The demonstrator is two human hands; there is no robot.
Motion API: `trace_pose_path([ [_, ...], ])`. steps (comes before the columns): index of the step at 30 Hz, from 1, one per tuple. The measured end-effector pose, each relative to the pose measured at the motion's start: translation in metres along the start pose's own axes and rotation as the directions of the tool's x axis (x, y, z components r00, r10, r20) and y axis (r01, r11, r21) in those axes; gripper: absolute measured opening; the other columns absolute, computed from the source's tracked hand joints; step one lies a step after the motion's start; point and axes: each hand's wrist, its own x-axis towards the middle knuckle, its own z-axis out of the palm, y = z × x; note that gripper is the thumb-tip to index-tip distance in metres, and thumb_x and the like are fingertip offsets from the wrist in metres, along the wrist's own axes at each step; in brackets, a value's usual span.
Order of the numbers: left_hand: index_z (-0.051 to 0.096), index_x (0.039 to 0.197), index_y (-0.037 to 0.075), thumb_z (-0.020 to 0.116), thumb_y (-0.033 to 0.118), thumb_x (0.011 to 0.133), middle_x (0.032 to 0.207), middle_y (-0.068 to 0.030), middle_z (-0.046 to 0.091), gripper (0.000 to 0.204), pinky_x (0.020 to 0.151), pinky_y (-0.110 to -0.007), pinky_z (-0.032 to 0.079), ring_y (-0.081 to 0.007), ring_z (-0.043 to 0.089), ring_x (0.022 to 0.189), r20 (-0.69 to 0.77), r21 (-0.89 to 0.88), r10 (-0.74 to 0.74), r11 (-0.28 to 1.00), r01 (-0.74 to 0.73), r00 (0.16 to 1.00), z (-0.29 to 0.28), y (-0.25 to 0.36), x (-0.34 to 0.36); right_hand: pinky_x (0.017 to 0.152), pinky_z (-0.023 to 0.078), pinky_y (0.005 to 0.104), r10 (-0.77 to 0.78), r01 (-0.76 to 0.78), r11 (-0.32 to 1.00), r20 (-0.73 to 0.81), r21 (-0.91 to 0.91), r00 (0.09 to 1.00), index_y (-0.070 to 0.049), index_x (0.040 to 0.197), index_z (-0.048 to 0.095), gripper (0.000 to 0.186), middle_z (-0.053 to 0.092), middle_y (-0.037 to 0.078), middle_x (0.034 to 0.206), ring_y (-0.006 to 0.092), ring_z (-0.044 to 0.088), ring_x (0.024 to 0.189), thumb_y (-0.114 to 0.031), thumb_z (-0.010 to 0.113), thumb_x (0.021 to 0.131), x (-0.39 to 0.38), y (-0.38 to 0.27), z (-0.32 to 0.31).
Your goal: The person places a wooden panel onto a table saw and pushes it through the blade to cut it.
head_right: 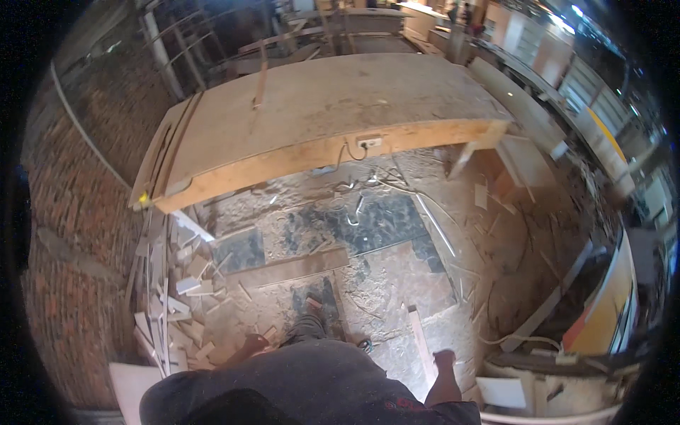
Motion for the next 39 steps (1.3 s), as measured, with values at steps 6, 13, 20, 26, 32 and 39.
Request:
trace_pose_path([
  [6,0.073,0.072,0.01,0.072,0.025,0.071,0.071,-0.0101,0.069,0.015,0.071,-0.04,0.055,-0.0267,0.068,0.072,-0.123,0.118,-0.004,0.993,0.019,0.992,0.01,-0.001,0.016,0.06,0.053,0.0411,0.392,-0.228,0.606,-0.037,0.762,0.919,-0.007,0.068,0.07,0.025,0.068,0.009,0.063,0.0239,0.065,0.054,-0.031,0.071,0.077,0.214,-0.084,-0.161],
  [13,0.074,0.072,0.01,0.074,0.023,0.068,0.073,-0.0108,0.071,0.014,0.07,-0.04,0.056,-0.0273,0.069,0.07,-0.203,0.102,0.293,0.955,-0.278,0.934,-0.069,0.01,0.128,0.05,0.051,0.0323,-0.283,0.313,0.932,-0.174,0.183,0.943,-0.004,0.075,0.066,0.018,0.067,0.009,0.066,0.0177,0.064,0.053,-0.019,0.069,0.084,0.297,-0.197,-0.182],
  [20,0.075,0.084,0.008,0.069,0.02,0.072,0.081,-0.0123,0.072,0.018,0.074,-0.037,0.056,-0.0262,0.069,0.076,-0.609,-0.007,0.104,0.991,-0.137,0.786,-0.175,0.033,0.23,0.071,0.055,0.0443,-0.018,-0.046,0.991,0.46,0.127,0.888,-0.012,0.078,0.073,0.026,0.071,0.011,0.082,0.0312,0.069,0.08,-0.037,0.066,0.078,0.323,-0.269,-0.174],
  [26,0.072,0.093,0.008,0.073,0.028,0.071,0.091,-0.0158,0.07,0.03,0.082,-0.042,0.052,-0.0315,0.067,0.088,-0.641,0.434,0.317,0.901,-0.01,0.699,-0.195,-0.012,0.26,0.073,0.054,0.0498,0.234,-0.291,0.927,0.239,0.237,0.942,-0.008,0.081,0.07,0.028,0.07,0.016,0.082,0.0357,0.068,0.083,-0.036,0.066,0.08,0.428,-0.318,-0.252],
  [32,0.064,0.112,0.0,0.073,0.024,0.072,0.113,-0.0259,0.061,0.048,0.097,-0.048,0.043,-0.0416,0.053,0.108,-0.661,-0.238,-0.418,0.904,0.355,0.623,-0.196,0.129,0.275,0.071,0.05,0.0518,0.664,-0.503,0.732,-0.318,0.459,0.676,-0.01,0.09,0.071,0.031,0.071,0.015,0.089,0.0387,0.066,0.082,-0.038,0.055,0.089,0.603,-0.369,-0.449],
  [39,0.044,0.136,-0.005,0.072,0.019,0.081,0.139,-0.0305,0.04,0.066,0.109,-0.052,0.031,-0.0453,0.036,0.132,-0.908,-0.227,-0.288,0.949,0.22,0.305,-0.301,0.214,0.32,0.07,0.042,0.0463,0.523,-0.2,0.83,-0.599,0.521,0.606,-0.016,0.082,0.066,0.021,0.065,0.001,0.077,0.026,0.063,0.077,-0.037,0.062,0.087,0.794,-0.419,-0.565],
])
